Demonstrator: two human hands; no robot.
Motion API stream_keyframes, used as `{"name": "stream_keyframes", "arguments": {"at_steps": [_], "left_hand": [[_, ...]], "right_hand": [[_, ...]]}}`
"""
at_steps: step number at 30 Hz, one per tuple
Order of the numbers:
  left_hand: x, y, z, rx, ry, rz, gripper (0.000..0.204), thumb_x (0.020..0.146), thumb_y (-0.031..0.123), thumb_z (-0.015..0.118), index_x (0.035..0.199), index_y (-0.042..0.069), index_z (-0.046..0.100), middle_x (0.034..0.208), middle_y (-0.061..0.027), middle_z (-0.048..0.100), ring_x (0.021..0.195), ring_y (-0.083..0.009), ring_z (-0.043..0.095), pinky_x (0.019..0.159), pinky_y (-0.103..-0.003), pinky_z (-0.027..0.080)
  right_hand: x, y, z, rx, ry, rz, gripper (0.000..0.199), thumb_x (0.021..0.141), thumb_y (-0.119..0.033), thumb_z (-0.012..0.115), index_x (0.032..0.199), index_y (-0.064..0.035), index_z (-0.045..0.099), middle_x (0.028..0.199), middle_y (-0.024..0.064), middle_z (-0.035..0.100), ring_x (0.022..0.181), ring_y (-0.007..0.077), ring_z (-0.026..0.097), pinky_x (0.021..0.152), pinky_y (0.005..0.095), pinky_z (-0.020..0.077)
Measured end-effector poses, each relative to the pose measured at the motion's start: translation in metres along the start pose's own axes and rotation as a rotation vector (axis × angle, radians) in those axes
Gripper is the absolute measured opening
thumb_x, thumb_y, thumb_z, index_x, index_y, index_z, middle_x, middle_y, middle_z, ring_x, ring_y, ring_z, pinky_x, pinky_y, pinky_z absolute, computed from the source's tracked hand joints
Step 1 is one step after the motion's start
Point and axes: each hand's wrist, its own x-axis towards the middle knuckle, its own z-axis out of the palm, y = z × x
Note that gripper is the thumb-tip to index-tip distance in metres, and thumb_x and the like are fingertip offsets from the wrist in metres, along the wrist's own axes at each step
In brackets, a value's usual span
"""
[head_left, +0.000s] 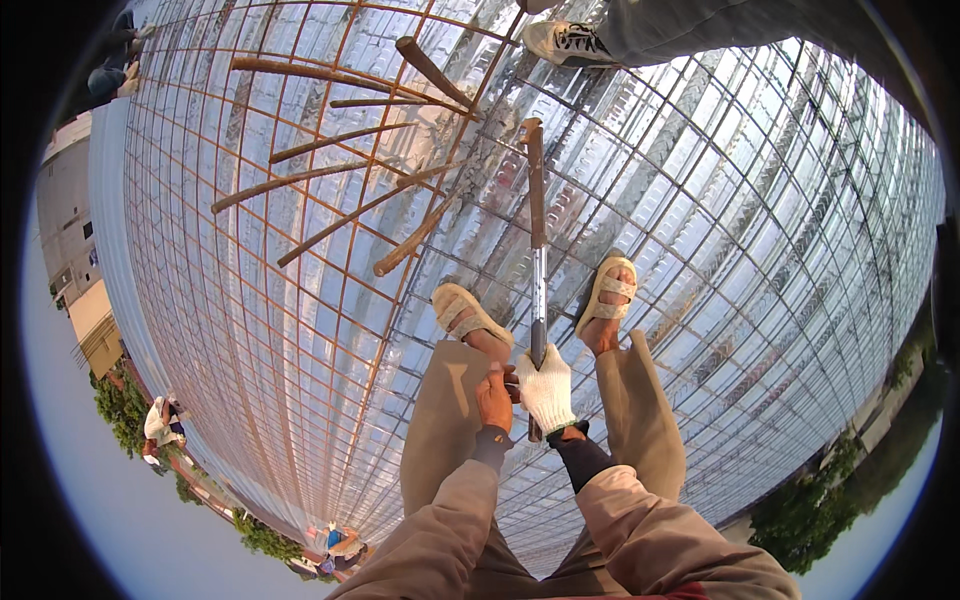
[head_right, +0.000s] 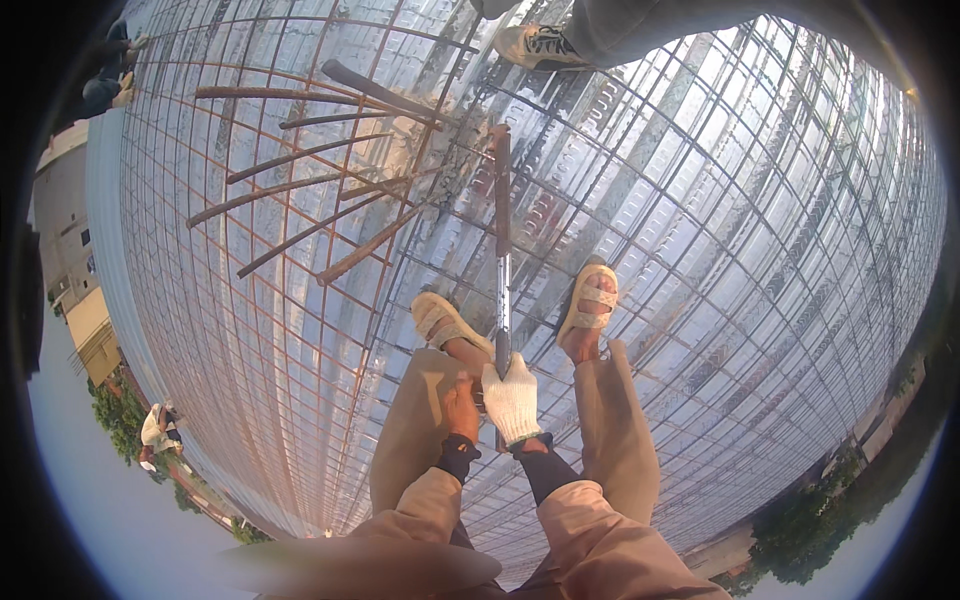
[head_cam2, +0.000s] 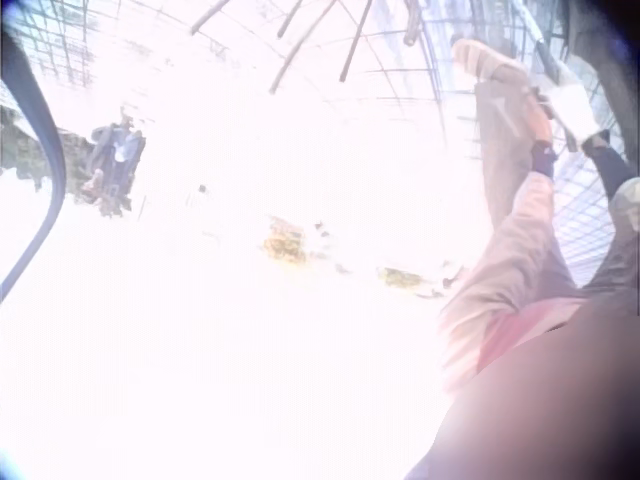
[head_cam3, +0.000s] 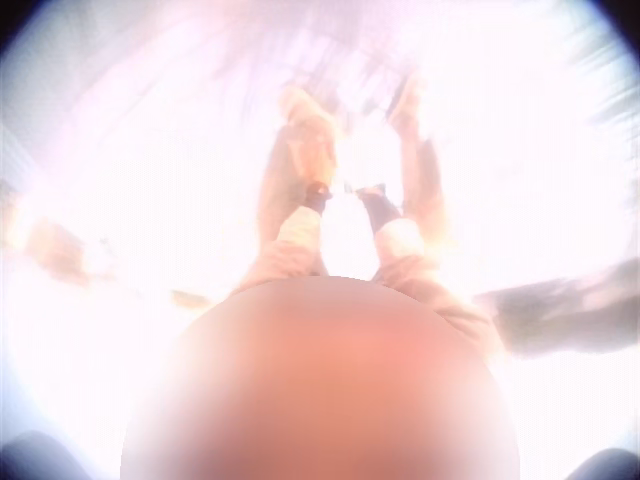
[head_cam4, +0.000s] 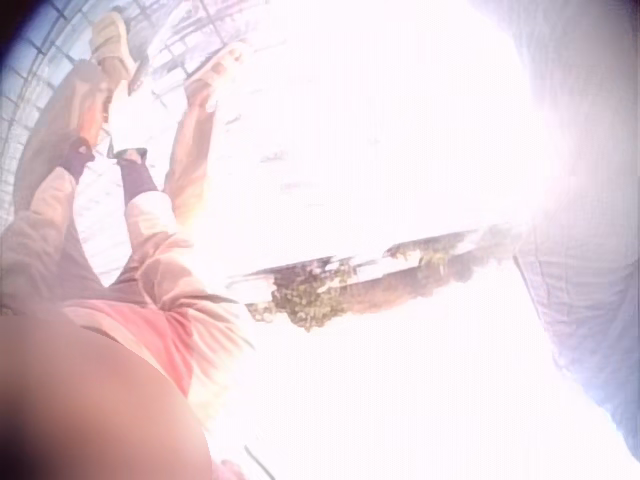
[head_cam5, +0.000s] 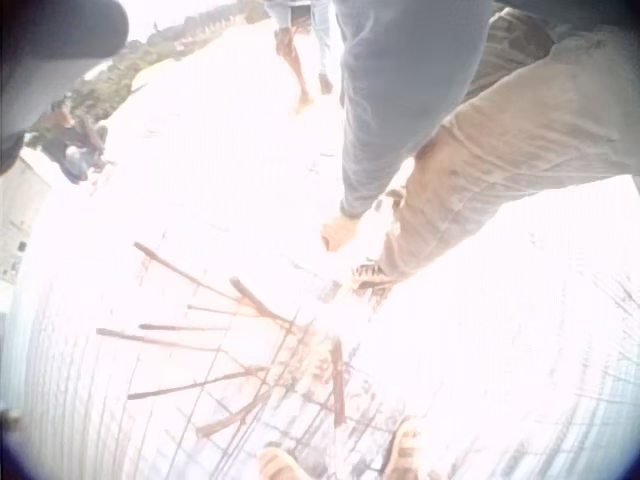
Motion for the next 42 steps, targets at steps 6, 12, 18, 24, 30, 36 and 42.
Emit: {"name": "stream_keyframes", "arguments": {"at_steps": [6, 12, 18, 24, 30, 36, 42], "left_hand": [[0.021, 0.035, -0.059, 0.197, 0.209, 0.204, 0.047, 0.115, 0.038, 0.062, 0.124, -0.005, 0.077, 0.106, -0.0168, 0.082, 0.085, -0.0303, 0.076, 0.078, -0.045, 0.064], [0.150, 0.062, -0.117, 0.680, 0.596, 0.754, 0.062, 0.102, 0.018, 0.074, 0.159, -0.001, 0.056, 0.158, -0.0278, 0.062, 0.149, -0.0455, 0.056, 0.127, -0.057, 0.044], [0.236, 0.112, -0.131, 0.794, 0.262, 0.636, 0.078, 0.102, 0.035, 0.074, 0.167, -0.002, 0.049, 0.155, -0.0268, 0.067, 0.148, -0.0451, 0.059, 0.129, -0.055, 0.043], [0.242, 0.140, -0.132, 0.327, -0.308, 0.376, 0.050, 0.105, 0.044, 0.072, 0.136, 0.005, 0.078, 0.117, -0.0207, 0.084, 0.113, -0.0378, 0.078, 0.103, -0.050, 0.056], [0.173, 0.183, -0.142, 0.469, -0.267, 0.455, 0.058, 0.114, 0.058, 0.061, 0.121, 0.004, 0.081, 0.102, -0.0166, 0.082, 0.100, -0.0303, 0.076, 0.094, -0.046, 0.057], [0.139, 0.189, -0.159, 0.469, -0.137, 0.514, 0.067, 0.115, 0.066, 0.057, 0.115, 0.003, 0.080, 0.099, -0.0141, 0.081, 0.095, -0.0273, 0.075, 0.093, -0.046, 0.057], [0.101, 0.196, -0.172, 0.480, -0.143, 0.562, 0.063, 0.118, 0.060, 0.059, 0.115, -0.001, 0.077, 0.093, -0.0106, 0.076, 0.090, -0.0245, 0.070, 0.088, -0.044, 0.056]], "right_hand": [[-0.093, -0.051, -0.114, -0.214, -0.118, 0.053, 0.033, 0.104, -0.029, 0.073, 0.109, 0.0027, 0.064, 0.086, 0.0308, 0.075, 0.087, 0.0521, 0.079, 0.078, 0.0558, 0.0604], [-0.142, -0.098, -0.168, -0.523, -0.080, -0.063, 0.037, 0.104, -0.028, 0.072, 0.118, 0.0052, 0.063, 0.088, 0.0356, 0.075, 0.088, 0.0577, 0.076, 0.079, 0.0572, 0.0616], [-0.198, -0.150, -0.165, -0.602, -0.011, 0.070, 0.036, 0.104, -0.028, 0.075, 0.112, 0.0045, 0.064, 0.085, 0.0314, 0.075, 0.084, 0.0527, 0.078, 0.073, 0.0540, 0.0598], [-0.244, -0.172, -0.149, -0.589, 0.020, 0.009, 0.034, 0.103, -0.029, 0.077, 0.109, 0.0026, 0.065, 0.081, 0.0281, 0.074, 0.081, 0.0506, 0.079, 0.072, 0.0517, 0.0602], [-0.295, -0.192, -0.122, -0.547, 0.084, -0.066, 0.032, 0.102, -0.024, 0.076, 0.116, 0.0031, 0.065, 0.078, 0.0254, 0.073, 0.075, 0.0478, 0.078, 0.068, 0.0512, 0.0601], [-0.298, -0.229, -0.090, -0.393, 0.029, -0.041, 0.039, 0.104, -0.020, 0.074, 0.132, 0.0030, 0.062, 0.081, 0.0222, 0.075, 0.075, 0.0463, 0.078, 0.069, 0.0517, 0.0601], [-0.276, -0.248, -0.042, -0.281, 0.055, -0.059, 0.038, 0.104, -0.020, 0.069, 0.135, 0.0010, 0.063, 0.087, 0.0217, 0.077, 0.079, 0.0372, 0.081, 0.077, 0.0494, 0.0626]]}}
